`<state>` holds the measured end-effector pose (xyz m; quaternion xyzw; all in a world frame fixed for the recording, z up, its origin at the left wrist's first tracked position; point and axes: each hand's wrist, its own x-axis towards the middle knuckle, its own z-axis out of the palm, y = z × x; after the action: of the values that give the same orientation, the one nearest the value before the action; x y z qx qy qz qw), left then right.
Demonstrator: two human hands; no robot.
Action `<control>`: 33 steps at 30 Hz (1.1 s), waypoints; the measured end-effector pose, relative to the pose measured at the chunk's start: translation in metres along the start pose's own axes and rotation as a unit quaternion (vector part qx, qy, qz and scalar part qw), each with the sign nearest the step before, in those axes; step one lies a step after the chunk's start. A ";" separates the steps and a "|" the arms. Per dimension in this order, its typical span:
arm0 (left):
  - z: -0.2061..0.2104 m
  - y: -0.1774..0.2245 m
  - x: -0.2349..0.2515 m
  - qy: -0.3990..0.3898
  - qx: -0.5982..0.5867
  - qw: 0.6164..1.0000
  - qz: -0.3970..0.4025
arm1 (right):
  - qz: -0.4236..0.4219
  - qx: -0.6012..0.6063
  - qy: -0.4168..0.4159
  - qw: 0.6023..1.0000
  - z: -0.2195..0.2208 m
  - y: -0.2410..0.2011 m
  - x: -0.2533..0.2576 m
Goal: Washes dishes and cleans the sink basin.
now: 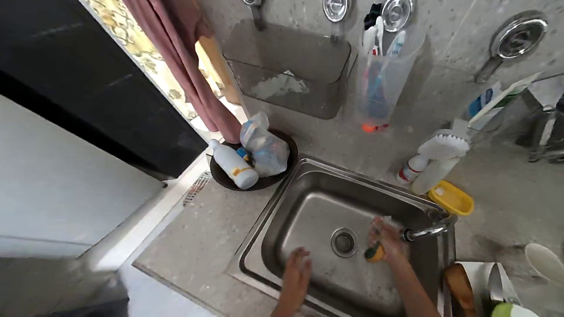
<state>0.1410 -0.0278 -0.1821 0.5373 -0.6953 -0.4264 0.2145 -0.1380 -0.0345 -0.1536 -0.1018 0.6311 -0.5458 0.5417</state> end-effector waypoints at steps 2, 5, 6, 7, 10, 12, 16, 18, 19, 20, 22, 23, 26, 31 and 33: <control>0.032 0.031 0.008 -0.101 -0.207 0.964 -0.131 | -0.008 -0.069 -0.034 0.997 0.028 0.008 -0.009; 0.072 0.075 0.029 -0.142 -0.471 0.804 -0.335 | -0.058 -0.133 -0.067 0.987 0.045 0.030 -0.023; 0.082 0.085 0.036 -0.154 -0.495 0.773 -0.365 | -0.076 -0.139 -0.049 0.986 0.043 0.036 -0.026; 0.091 0.089 0.041 -0.174 -0.497 0.763 -0.374 | -0.098 -0.136 -0.014 0.986 0.036 0.042 -0.029; 0.123 0.092 0.045 -0.247 -0.420 0.786 -0.380 | -0.117 -0.090 0.125 0.981 -0.007 0.059 -0.052; 0.145 0.099 0.038 -0.307 -0.344 0.806 -0.371 | -0.135 -0.044 0.215 0.966 -0.033 0.074 -0.079; 0.181 0.115 -0.005 -0.428 -0.251 0.797 -0.345 | -0.180 0.031 0.350 0.919 -0.066 0.104 -0.147; 0.193 0.124 -0.032 -0.476 -0.200 0.799 -0.307 | -0.196 0.055 0.390 0.898 -0.080 0.116 -0.181; 0.196 0.132 -0.040 -0.489 -0.184 0.806 -0.277 | -0.206 0.069 0.399 0.891 -0.085 0.122 -0.195; 0.197 0.140 -0.046 -0.496 -0.173 0.814 -0.250 | -0.215 0.078 0.405 0.885 -0.086 0.128 -0.206; 0.196 0.145 -0.047 -0.512 -0.155 0.822 -0.198 | -0.230 0.094 0.400 0.882 -0.080 0.137 -0.217; 0.195 0.143 -0.044 -0.512 -0.148 0.827 -0.178 | -0.238 0.091 0.384 0.887 -0.076 0.140 -0.218; 0.182 0.132 -0.032 -0.463 -0.189 0.845 -0.188 | -0.250 0.027 0.304 0.919 -0.075 0.129 -0.199; 0.161 0.126 0.006 -0.336 -0.287 0.845 -0.301 | -0.184 -0.117 0.174 0.960 -0.082 0.076 -0.117; 0.157 0.129 0.029 -0.307 -0.346 0.834 -0.300 | -0.176 -0.143 0.141 0.964 -0.078 0.050 -0.080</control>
<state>-0.0603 0.0098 -0.1662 0.4519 -0.3373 -0.8255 0.0231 -0.1460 0.0874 -0.1623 -0.2100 0.7446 -0.5455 0.3224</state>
